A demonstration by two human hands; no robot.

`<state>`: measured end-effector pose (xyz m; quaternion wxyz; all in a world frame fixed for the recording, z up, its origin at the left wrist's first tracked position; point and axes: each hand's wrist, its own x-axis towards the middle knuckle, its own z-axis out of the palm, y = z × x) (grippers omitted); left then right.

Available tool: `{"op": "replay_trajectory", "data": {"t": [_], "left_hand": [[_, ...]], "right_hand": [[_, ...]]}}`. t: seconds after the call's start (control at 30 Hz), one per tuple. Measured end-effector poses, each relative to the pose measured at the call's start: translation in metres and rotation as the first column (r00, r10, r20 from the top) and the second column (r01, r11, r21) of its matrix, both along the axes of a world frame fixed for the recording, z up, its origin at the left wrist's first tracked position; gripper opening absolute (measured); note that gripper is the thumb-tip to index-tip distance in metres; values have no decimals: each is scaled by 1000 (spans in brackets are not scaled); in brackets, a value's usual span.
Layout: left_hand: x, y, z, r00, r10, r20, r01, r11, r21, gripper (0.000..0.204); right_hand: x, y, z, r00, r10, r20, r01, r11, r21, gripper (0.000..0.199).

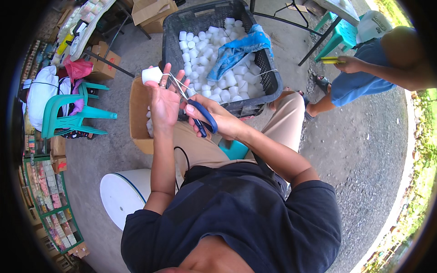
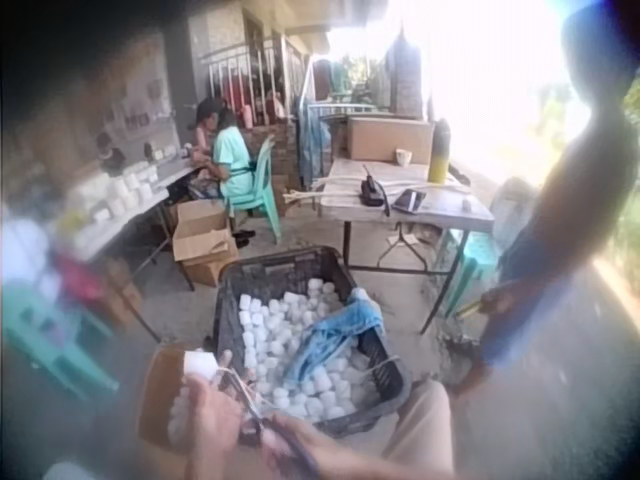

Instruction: The person repeatedly picks white cotton balls from a black crate, wraps each with a thin white string, and uses scissors to cut the string. The person then places the finished cotton balls into a cardboard box. The process is repeated continuously.

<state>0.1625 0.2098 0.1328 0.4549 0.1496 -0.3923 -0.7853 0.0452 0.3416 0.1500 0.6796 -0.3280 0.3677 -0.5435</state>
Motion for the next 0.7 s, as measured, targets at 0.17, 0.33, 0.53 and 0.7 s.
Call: {"op": "replay_trajectory", "data": {"t": [0.17, 0.33, 0.53, 0.7], "left_hand": [[3, 13, 0, 1000, 5, -21, -4, 999, 39, 56], [6, 18, -9, 990, -47, -132, 63, 991, 120, 50], [10, 4, -31, 966, 67, -251, -1, 968, 252, 55], [71, -74, -62, 932, 276, -236, -191, 925, 329, 57]], "right_hand": [[3, -12, 9, 993, -109, -42, 106, 992, -60, 48], [12, -12, 0, 986, -160, 47, 162, 985, -58, 46], [9, -26, 2, 951, -308, 25, 307, 951, 24, 44], [-83, -70, -29, 525, -388, -757, 296, 918, -265, 53]]}}
